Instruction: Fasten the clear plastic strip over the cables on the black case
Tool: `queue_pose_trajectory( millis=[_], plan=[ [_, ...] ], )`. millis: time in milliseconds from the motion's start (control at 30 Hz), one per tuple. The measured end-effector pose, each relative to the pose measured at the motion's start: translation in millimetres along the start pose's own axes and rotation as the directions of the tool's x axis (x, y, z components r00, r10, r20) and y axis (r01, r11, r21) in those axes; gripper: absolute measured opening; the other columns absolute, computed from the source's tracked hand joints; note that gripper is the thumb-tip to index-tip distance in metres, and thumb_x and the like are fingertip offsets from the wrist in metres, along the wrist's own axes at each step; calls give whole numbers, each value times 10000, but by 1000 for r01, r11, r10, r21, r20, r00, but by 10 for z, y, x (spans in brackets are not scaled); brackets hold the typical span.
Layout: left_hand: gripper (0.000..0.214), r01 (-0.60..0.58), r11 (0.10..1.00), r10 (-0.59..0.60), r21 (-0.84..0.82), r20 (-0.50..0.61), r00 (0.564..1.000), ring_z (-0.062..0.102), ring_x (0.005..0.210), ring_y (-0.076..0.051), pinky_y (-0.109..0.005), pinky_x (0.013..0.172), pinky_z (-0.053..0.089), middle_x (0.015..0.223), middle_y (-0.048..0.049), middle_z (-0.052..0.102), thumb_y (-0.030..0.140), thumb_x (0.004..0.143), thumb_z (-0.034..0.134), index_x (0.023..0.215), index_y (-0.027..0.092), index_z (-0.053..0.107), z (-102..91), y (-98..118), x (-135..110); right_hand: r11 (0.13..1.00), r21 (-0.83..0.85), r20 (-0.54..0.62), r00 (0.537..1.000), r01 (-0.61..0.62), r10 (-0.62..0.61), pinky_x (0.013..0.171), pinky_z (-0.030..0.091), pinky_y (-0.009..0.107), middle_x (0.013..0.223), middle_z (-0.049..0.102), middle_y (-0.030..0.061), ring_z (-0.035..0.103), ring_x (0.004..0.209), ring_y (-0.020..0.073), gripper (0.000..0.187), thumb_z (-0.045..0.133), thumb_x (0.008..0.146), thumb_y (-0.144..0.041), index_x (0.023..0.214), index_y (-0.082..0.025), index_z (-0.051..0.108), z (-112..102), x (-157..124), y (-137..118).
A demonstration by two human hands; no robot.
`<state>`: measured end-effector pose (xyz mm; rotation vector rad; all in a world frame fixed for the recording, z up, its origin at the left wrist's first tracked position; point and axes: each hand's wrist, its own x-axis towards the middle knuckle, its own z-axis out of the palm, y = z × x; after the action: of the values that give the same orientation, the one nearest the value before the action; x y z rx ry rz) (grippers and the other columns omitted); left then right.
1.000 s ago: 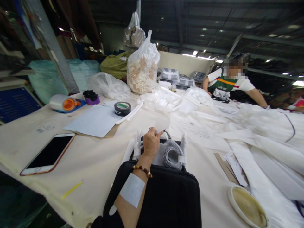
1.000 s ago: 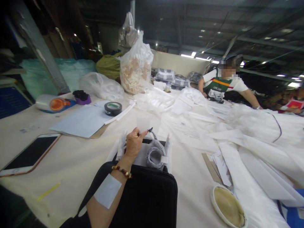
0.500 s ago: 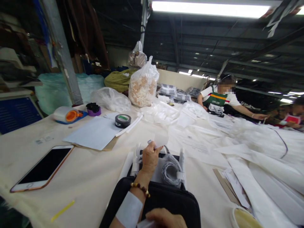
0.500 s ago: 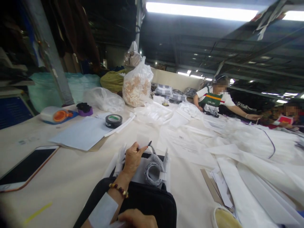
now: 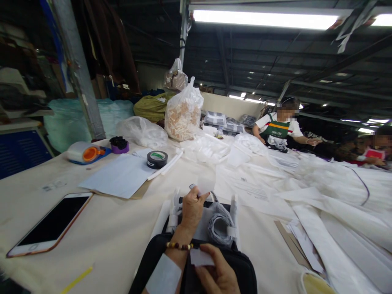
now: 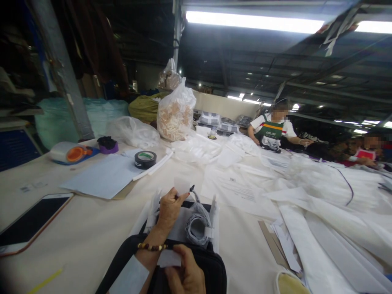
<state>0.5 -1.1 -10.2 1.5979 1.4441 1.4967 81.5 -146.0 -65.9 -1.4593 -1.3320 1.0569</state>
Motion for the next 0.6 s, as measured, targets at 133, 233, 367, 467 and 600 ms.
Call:
queue_pose_trajectory(
  millis=[133,233,367,467,600],
  plan=[
    [238,-46,999,43,25,106,993,346,517,-89,-198,521,280,505,68,371,202,675,614,555,167,411,-63,8,-32,988,154,-121,991,-31,50,575,500,226,664,653,24,620,601,157,428,575,756,-571,886,-167,629,89,59,-30],
    [131,-110,993,99,44,204,974,379,539,-94,-189,524,286,530,56,407,164,701,542,591,161,470,-156,-1,-76,965,254,-149,984,-61,101,591,536,245,721,674,40,644,626,168,568,536,718,-717,842,-174,642,149,57,-109],
    [137,-237,970,211,49,306,928,433,539,-102,-195,530,301,556,34,468,87,702,453,591,165,477,-287,-31,-154,960,275,-166,980,-59,108,590,546,239,693,672,37,657,632,174,613,535,680,-758,832,-177,655,174,50,-176],
    [163,-354,935,324,29,343,882,487,572,-114,-199,558,336,606,10,525,52,700,412,610,169,482,-376,-55,-227,960,274,-176,979,-49,101,578,541,229,689,666,38,654,635,174,602,532,702,-740,844,-169,658,162,63,-161],
    [185,-499,867,468,1,342,815,535,650,-141,-215,615,393,668,-17,563,62,759,392,660,172,503,-494,-90,-357,964,266,-128,990,-28,64,615,542,231,718,652,34,630,629,156,536,524,767,-671,899,-170,660,138,38,-97]
  ],
)
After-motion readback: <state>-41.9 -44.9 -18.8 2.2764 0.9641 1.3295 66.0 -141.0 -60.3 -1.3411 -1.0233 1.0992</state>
